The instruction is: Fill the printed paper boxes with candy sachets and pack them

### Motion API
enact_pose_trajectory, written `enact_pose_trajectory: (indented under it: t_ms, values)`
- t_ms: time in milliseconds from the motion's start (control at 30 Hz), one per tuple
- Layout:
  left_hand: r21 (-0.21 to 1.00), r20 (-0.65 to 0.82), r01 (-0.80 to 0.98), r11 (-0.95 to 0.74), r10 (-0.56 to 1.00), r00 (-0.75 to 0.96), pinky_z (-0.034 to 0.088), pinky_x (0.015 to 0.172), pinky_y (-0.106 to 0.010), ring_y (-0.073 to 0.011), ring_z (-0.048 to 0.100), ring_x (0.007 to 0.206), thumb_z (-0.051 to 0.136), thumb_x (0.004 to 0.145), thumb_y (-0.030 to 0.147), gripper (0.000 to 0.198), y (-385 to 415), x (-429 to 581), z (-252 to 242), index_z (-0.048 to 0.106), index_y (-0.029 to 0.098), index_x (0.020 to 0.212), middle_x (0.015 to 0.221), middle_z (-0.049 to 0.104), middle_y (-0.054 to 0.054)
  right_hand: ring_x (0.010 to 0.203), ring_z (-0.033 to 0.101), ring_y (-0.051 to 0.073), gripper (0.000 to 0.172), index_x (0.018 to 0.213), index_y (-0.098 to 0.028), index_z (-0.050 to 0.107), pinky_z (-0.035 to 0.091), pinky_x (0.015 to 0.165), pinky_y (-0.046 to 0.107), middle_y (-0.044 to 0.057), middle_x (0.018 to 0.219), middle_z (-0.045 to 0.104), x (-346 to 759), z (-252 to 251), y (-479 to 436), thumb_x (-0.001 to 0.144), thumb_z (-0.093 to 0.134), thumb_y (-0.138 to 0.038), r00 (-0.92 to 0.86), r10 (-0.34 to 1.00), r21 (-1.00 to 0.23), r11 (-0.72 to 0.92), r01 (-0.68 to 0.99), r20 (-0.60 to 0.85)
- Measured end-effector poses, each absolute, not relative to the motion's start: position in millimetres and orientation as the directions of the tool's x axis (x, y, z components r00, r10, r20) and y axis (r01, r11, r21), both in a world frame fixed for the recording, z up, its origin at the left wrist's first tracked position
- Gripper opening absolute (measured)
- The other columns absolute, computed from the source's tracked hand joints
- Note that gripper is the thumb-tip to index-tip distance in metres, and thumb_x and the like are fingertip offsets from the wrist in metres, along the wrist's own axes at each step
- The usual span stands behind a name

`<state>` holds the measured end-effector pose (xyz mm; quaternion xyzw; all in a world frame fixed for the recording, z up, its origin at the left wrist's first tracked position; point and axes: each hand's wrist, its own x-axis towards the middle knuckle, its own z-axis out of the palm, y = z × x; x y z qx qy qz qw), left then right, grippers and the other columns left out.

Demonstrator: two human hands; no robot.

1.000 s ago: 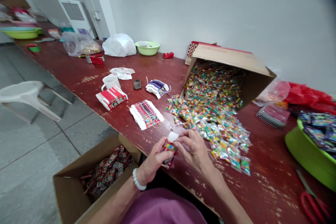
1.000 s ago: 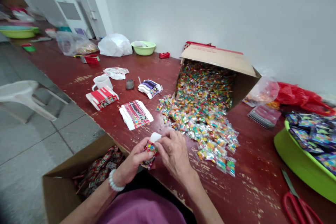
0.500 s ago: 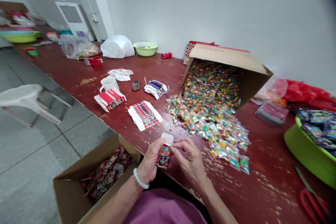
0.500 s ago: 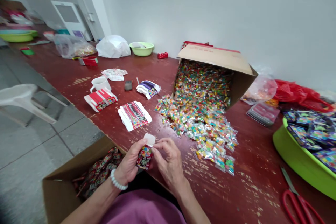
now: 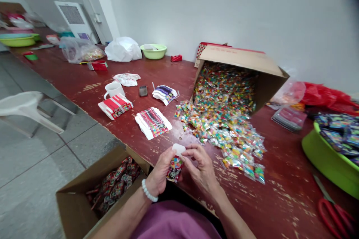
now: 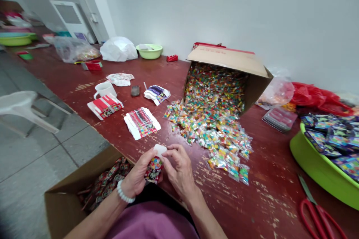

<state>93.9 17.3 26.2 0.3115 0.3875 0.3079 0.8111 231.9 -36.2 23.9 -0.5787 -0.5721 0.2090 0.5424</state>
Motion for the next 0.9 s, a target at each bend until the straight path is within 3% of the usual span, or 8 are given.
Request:
enact_pose_trajectory:
  t_ms: [100, 233, 400, 533, 700, 900]
  values:
    - [0.753, -0.457, -0.218, 0.621, 0.731, 0.507, 0.048, 0.040, -0.023, -0.0117, 0.058, 0.046, 0.071, 0.079, 0.051, 0.041, 14.7, 95.5, 26.1, 0.064, 0.016, 0.099, 0.068, 0.064, 0.002, 0.088, 0.065, 0.019, 0.010, 0.084, -0.022, 0.071, 0.051, 0.080, 0.031, 0.005, 0.095, 0.068, 235.5, 21.1, -35.6, 0.089, 0.063, -0.027, 0.192, 0.931, -0.902, 0.224, 0.370, 0.310]
    - [0.698, -0.465, -0.203, 0.687, 0.650, 0.601, 0.046, 0.037, -0.025, -0.0155, 0.059, 0.040, 0.054, 0.086, 0.062, 0.049, 13.8, 95.8, 26.8, 0.063, 0.015, 0.097, 0.061, 0.063, -0.001, 0.073, 0.065, 0.017, 0.014, 0.097, -0.021, 0.068, 0.051, 0.067, 0.027, 0.002, 0.084, 0.070, 238.6, 19.4, -34.1, 0.086, 0.067, -0.030, 0.295, 0.945, -0.981, 0.093, 0.172, 0.141]
    - [0.655, -0.465, -0.203, 0.728, 0.599, 0.651, 0.043, 0.035, -0.025, -0.0167, 0.060, 0.040, 0.050, 0.087, 0.065, 0.060, 16.7, 95.0, 30.5, 0.059, 0.020, 0.126, 0.072, 0.069, -0.003, 0.083, 0.066, 0.018, 0.013, 0.088, -0.024, 0.074, 0.051, 0.077, 0.030, 0.004, 0.090, 0.072, 242.2, 31.9, -36.0, 0.091, 0.063, -0.031, 0.097, 0.958, -0.919, 0.226, 0.324, 0.270]
    - [0.732, -0.471, -0.168, 0.660, 0.670, 0.574, 0.046, 0.041, -0.024, -0.0148, 0.061, 0.044, 0.058, 0.086, 0.057, 0.055, 13.8, 97.4, 30.0, 0.062, 0.018, 0.125, 0.075, 0.072, -0.004, 0.076, 0.066, 0.018, 0.019, 0.078, -0.021, 0.071, 0.051, 0.071, 0.028, 0.003, 0.080, 0.071, 242.2, 34.7, -36.6, 0.090, 0.064, -0.033, 0.167, 0.970, -0.948, 0.124, 0.295, 0.179]
    - [0.715, -0.469, -0.167, 0.679, 0.643, 0.605, 0.045, 0.042, -0.023, -0.0137, 0.059, 0.044, 0.050, 0.087, 0.065, 0.065, 9.3, 101.1, 28.1, 0.060, 0.017, 0.130, 0.075, 0.071, -0.006, 0.091, 0.069, 0.021, 0.013, 0.084, -0.020, 0.071, 0.054, 0.081, 0.032, 0.007, 0.100, 0.075, 240.0, 32.6, -35.5, 0.089, 0.064, -0.030, 0.144, 0.983, -0.972, 0.081, 0.223, 0.115]
    - [0.771, -0.420, -0.140, 0.621, 0.661, 0.622, 0.045, 0.043, -0.023, -0.0135, 0.058, 0.046, 0.048, 0.088, 0.066, 0.068, 8.2, 99.7, 29.3, 0.059, 0.016, 0.133, 0.076, 0.072, -0.007, 0.071, 0.069, 0.018, 0.023, 0.080, -0.018, 0.067, 0.055, 0.059, 0.027, 0.007, 0.098, 0.075, 236.4, 30.7, -32.7, 0.088, 0.064, -0.039, 0.177, 0.984, -0.998, -0.039, 0.039, -0.032]
